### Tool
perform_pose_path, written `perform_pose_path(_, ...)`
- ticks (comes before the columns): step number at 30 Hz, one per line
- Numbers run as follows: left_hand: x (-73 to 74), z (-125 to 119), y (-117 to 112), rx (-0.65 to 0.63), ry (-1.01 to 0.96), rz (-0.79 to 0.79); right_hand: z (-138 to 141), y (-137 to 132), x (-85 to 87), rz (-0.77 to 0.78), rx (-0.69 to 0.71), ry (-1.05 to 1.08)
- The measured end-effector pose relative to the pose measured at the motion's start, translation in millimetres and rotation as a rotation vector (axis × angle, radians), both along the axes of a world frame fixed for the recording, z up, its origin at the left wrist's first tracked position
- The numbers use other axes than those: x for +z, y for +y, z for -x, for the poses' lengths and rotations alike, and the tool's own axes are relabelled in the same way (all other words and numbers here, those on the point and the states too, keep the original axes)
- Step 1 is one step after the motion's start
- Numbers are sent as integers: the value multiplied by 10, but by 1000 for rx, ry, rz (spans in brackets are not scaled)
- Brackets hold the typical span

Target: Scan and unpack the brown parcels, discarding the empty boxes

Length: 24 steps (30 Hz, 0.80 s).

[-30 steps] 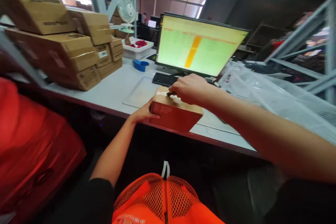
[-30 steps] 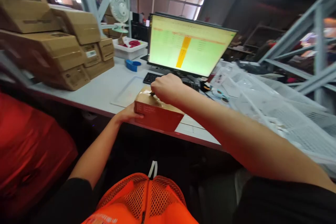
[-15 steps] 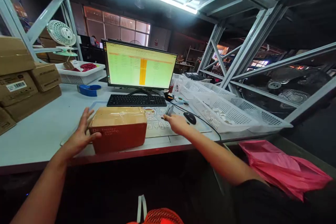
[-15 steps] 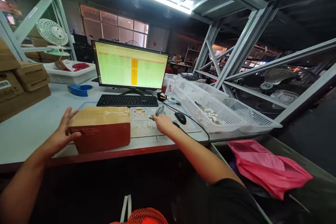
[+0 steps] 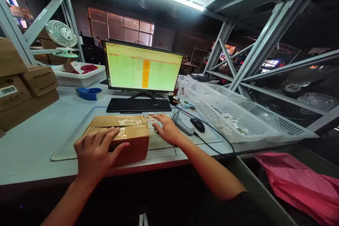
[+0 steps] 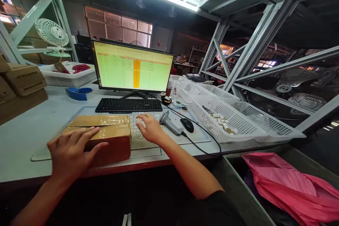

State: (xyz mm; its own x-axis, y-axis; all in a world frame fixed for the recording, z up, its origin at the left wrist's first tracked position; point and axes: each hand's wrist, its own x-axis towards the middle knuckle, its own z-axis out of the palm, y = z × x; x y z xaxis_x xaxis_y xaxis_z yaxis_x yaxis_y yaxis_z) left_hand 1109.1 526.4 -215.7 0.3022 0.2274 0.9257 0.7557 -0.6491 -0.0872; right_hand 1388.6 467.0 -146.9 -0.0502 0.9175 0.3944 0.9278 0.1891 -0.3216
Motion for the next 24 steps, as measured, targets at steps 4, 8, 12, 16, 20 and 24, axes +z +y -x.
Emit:
perform_pose_path(4,5,45,45,-15,24,-30,338,313,357,-29,309,139)
perform_pose_path(8,32,44,8,-3,8,3,589,488,547,172,379,-19)
perform_pose_path(12,12,40,-7,-37,-9,-3,676,477,665,152,277,-279)
perform_pose_path(16,5,36,-48,-39,-30,79,680,730,751,113,39,-288)
perform_pose_path(20,165,63,-108,-44,47,156,604,1135,704,339,-2,-165)
perform_pose_path(24,497,134,46,-181,170,377,528,1280,597,479,40,-1)
